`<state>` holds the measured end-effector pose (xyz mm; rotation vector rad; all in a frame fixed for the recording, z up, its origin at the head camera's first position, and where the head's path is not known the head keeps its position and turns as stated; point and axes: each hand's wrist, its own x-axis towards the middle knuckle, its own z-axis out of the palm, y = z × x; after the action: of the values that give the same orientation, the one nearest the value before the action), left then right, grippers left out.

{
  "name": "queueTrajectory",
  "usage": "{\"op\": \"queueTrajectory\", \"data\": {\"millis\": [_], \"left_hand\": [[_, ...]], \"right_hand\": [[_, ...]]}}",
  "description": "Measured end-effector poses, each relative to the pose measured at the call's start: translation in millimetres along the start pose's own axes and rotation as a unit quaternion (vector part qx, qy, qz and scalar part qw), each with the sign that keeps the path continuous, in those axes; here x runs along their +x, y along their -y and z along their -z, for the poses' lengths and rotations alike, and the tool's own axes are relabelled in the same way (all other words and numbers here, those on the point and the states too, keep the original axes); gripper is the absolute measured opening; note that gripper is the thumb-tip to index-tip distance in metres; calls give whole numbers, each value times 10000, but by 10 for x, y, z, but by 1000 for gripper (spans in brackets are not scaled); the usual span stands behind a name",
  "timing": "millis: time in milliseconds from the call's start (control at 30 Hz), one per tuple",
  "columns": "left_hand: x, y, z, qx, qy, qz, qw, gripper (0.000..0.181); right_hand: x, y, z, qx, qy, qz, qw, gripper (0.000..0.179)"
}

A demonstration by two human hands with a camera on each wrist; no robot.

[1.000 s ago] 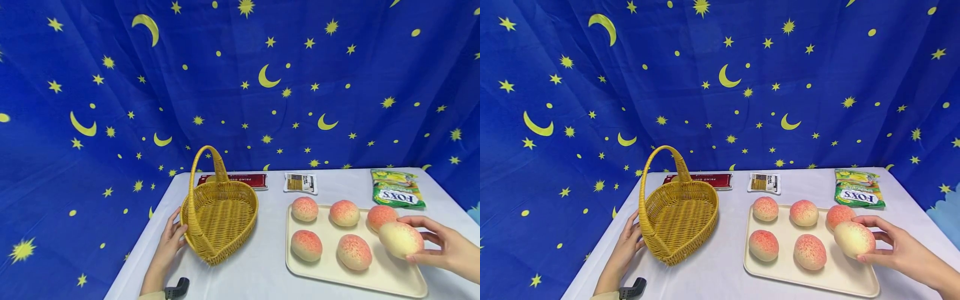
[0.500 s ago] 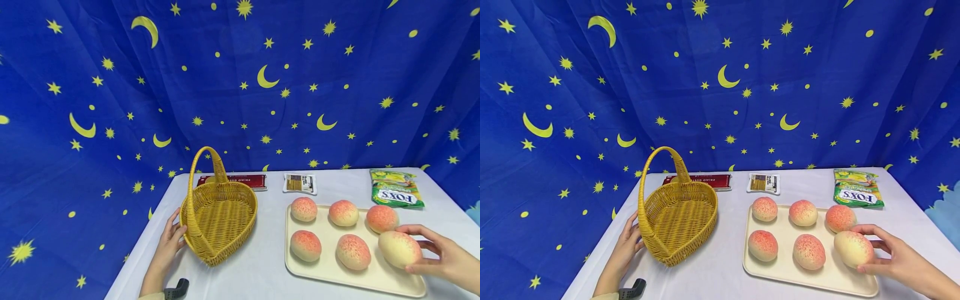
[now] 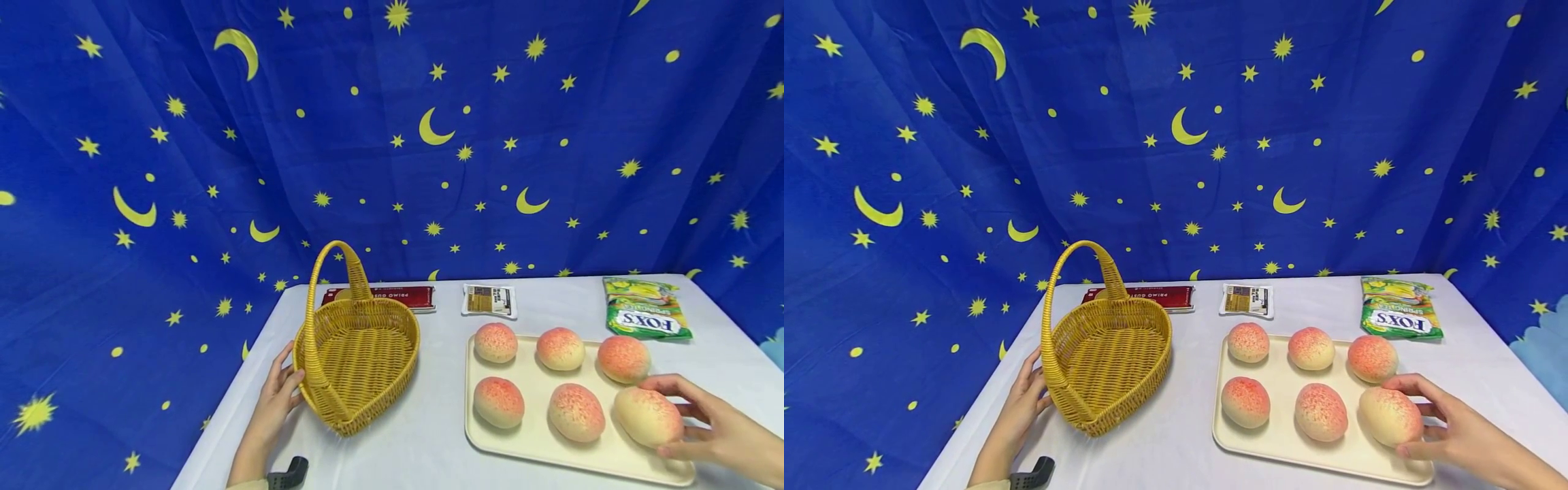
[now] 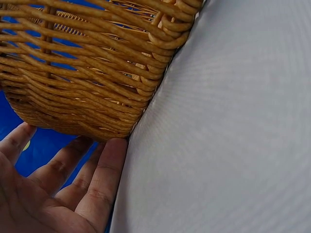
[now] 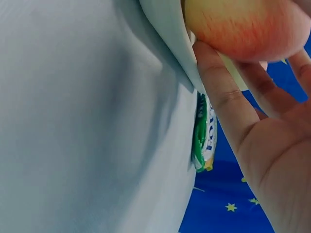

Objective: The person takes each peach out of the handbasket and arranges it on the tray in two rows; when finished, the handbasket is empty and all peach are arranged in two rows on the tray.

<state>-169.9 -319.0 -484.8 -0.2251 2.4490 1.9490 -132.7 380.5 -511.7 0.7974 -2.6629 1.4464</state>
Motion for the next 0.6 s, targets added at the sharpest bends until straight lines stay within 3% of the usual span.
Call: {"op": "queueTrajectory", "data": {"millis": [233, 433, 600], "left_hand": [[1, 2, -8, 55, -3, 14, 10000, 70], [-3, -12, -10, 9, 4, 56, 10000, 70], [-13, -40, -11, 37, -18, 153, 9999, 68]], "right_hand": [[-18, -15, 13, 126, -39, 324, 9994, 82], [5, -5, -21, -279, -392, 281, 9984, 78], [18, -3, -46, -305, -415, 242, 9984, 79]]}}
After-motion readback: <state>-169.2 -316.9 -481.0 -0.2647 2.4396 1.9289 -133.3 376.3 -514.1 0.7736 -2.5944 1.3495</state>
